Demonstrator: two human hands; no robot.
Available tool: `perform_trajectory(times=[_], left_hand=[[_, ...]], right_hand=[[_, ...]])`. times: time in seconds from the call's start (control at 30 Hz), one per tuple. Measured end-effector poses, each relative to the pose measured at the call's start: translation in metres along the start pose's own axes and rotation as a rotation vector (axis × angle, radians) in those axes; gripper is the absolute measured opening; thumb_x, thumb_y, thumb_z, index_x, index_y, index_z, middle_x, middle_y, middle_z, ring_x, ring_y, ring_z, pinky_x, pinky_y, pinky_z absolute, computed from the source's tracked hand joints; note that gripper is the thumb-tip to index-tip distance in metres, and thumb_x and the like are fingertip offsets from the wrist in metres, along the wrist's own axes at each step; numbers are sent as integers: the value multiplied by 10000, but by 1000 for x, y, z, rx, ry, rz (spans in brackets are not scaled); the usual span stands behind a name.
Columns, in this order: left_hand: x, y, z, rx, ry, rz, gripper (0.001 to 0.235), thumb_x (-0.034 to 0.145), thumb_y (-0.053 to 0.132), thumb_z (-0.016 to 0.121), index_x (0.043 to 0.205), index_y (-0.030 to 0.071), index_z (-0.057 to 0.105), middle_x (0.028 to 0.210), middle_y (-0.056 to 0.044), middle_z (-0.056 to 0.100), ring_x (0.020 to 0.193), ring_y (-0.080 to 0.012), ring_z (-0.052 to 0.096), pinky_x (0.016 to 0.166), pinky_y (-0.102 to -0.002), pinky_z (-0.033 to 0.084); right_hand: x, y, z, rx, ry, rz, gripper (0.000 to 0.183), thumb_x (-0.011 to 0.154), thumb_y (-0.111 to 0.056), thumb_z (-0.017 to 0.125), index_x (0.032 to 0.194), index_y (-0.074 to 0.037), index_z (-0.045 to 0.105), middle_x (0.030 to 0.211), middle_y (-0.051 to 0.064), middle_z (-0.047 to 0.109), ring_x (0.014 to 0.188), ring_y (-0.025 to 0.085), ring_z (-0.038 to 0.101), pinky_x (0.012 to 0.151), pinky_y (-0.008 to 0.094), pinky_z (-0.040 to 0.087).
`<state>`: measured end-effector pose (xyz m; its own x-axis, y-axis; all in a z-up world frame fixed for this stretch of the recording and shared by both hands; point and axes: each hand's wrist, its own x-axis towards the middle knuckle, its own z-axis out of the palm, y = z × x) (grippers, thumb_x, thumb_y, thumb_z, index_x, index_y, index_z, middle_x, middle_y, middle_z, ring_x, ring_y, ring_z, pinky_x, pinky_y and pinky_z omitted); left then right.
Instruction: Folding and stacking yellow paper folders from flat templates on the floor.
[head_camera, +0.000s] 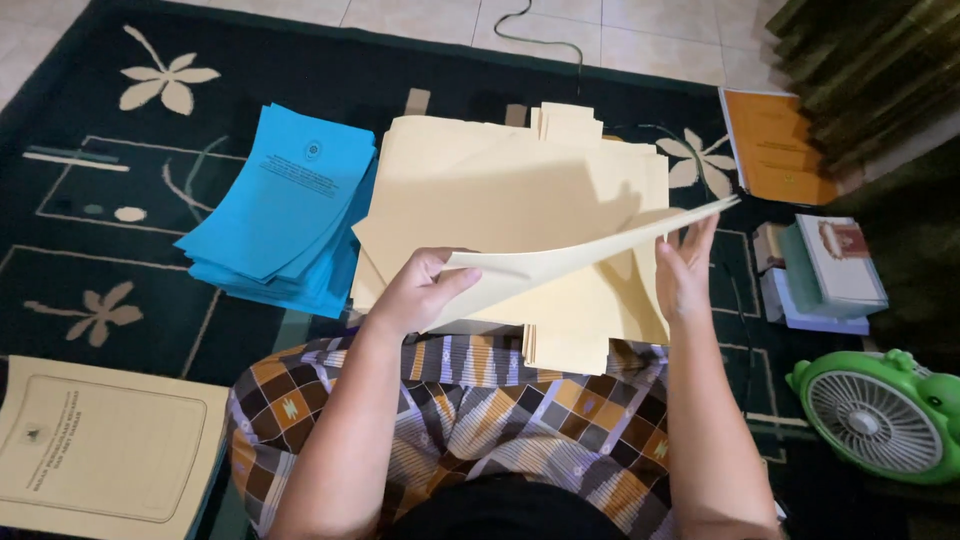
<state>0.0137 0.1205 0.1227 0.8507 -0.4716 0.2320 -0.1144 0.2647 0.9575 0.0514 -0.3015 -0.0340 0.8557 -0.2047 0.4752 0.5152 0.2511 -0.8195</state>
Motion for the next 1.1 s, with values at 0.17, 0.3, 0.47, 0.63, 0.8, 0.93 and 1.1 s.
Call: perform_trajectory(times=[0.17, 0.3, 0.47, 0.63, 0.8, 0.93, 1.1], left_hand=[[-5, -17, -20, -74, -5, 23, 122, 966, 62, 673, 1003, 29, 784, 755, -30, 731, 722, -36, 621, 692, -223, 551], [-13, -27, -32, -167, -24, 22, 135, 934, 11, 688, 1037, 2, 773, 767, -69, 744, 708, -66, 658, 688, -254, 569], [-13, -42, -43, -213, 130, 49, 158, 922, -19, 668, 1054, 3, 751, 842, -99, 752, 770, -136, 711, 724, -315, 596], [12, -64, -28, -265, 397, 45, 225, 930, 20, 691, 1156, 16, 693, 971, -129, 762, 854, -161, 732, 798, -351, 611], [56, -126, -40, -329, 797, 26, 323, 981, -10, 606, 1302, 22, 617, 1166, -83, 672, 1075, -171, 662, 956, -326, 557], [74, -165, -54, -207, 889, -21, 349, 980, -52, 573, 1323, -1, 610, 1205, -118, 656, 1122, -176, 606, 1012, -350, 501], [87, -172, -48, 863, 877, 94, 733, 771, 7, 854, 1416, 65, 510, 1509, -188, 441, 1432, -514, 294, 1208, -650, 261]], right_hand=[[12, 24, -6, -6, 5, -37, 1052, 1051, 68, 682, 1654, -492, 25, 1729, 63, -134, 1613, 404, -13, 1313, 597, 73], [3, -5, 30, 155, -98, 252, 526, 825, -319, 790, 1260, -175, 532, 1569, 140, 515, 1374, 246, 578, 1170, 421, 446], [-13, -22, 9, -53, 106, 229, 361, 880, 44, 701, 1212, -73, 620, 1159, 115, 706, 1081, 244, 730, 1034, 417, 579], [-2, -57, 23, -348, 198, 168, 322, 977, 40, 661, 1266, -92, 612, 1126, 65, 701, 1058, 178, 705, 1003, 349, 578], [10, -31, 40, -1004, 148, 234, 471, 989, -44, 672, 1417, 97, 536, 1296, 345, 606, 1219, 507, 586, 1036, 552, 480], [7, 22, 39, -1275, 102, 426, 604, 1011, -221, 648, 1560, -70, 446, 1354, 254, 569, 1234, 446, 603, 1057, 541, 492], [1, 39, 53, -1827, 66, 171, 460, 967, -295, 567, 1403, -190, 668, 1290, 147, 529, 1180, 391, 529, 888, 477, 457]])
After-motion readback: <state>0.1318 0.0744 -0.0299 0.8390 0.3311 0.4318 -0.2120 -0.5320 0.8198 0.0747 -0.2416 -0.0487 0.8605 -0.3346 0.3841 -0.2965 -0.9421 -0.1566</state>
